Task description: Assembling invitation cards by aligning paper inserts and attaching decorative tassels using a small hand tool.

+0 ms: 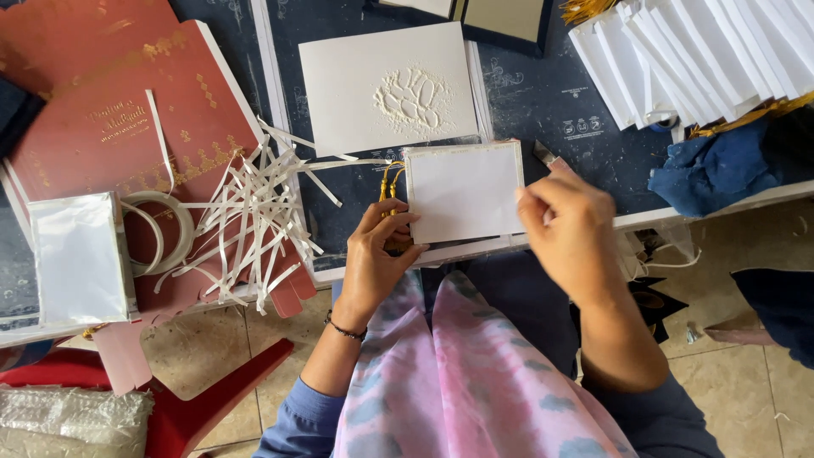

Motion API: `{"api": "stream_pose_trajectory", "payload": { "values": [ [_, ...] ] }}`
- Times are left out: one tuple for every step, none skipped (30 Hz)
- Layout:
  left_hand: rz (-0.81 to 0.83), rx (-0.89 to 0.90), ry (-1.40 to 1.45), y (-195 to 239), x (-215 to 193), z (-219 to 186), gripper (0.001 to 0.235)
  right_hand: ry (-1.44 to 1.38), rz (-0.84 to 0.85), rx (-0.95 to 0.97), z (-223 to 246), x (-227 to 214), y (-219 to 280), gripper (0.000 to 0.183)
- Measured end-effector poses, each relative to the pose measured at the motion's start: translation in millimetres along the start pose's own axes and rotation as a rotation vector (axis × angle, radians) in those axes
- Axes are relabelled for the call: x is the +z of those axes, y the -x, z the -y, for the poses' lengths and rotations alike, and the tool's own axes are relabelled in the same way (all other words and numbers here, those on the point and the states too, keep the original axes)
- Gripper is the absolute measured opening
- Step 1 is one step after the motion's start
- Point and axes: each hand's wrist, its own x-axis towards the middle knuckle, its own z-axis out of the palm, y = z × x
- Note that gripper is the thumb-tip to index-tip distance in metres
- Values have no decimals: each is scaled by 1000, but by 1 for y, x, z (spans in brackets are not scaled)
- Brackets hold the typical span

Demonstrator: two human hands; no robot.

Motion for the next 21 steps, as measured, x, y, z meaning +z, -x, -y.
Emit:
{"api": "stream_pose_trajectory", "payload": {
  "values": [
    [-4,2,1,0,0,1,41,1,-1,-4,6,-5,-8,25],
    [3,2,1,1,0,1,41,-68,-9,-36,13,-10,-16,9],
    [9,3,0,1,0,1,42,-138,-17,-67,19,-15,-23,7],
    [10,3,0,1,0,2,42,-138,-18,-66,19,-2,-30,7],
    [11,6,8,1,0,3,42,-102,50,-131,19,12,-36,22],
    [14,7,15,1,0,5,42,-65,119,-193,19,25,-42,40],
    [19,7,15,2,0,4,42,-65,118,-188,15,44,-46,40],
    [18,10,10,1,0,3,41,19,171,-174,11,61,-52,48],
    [16,13,5,1,0,2,40,102,223,-159,8,79,-58,57],
    [15,16,5,1,0,3,40,103,220,-161,10,86,-61,57],
    [18,10,9,1,0,3,41,120,229,-157,13,94,-64,56],
    [20,0,12,2,-1,4,42,133,242,-155,16,102,-67,56],
    [15,-2,10,1,-1,2,42,131,244,-159,17,107,-71,56],
    [16,2,14,1,-2,2,42,159,276,-143,17,112,-75,61],
    [17,7,19,0,-2,1,42,187,307,-126,17,117,-78,66],
    [15,6,18,0,-2,1,42,187,308,-127,20,117,-81,66],
    [15,6,17,1,-2,1,42,224,337,-115,23,117,-83,69],
    [16,7,17,0,-2,1,42,263,365,-101,25,116,-85,72],
    [17,7,19,-1,-2,1,42,264,365,-100,22,118,-87,72],
    [16,11,13,-1,-2,0,43,238,362,-101,20,119,-88,71],
    [15,16,7,0,-2,0,43,212,358,-102,17,120,-88,70]
  ]
}}
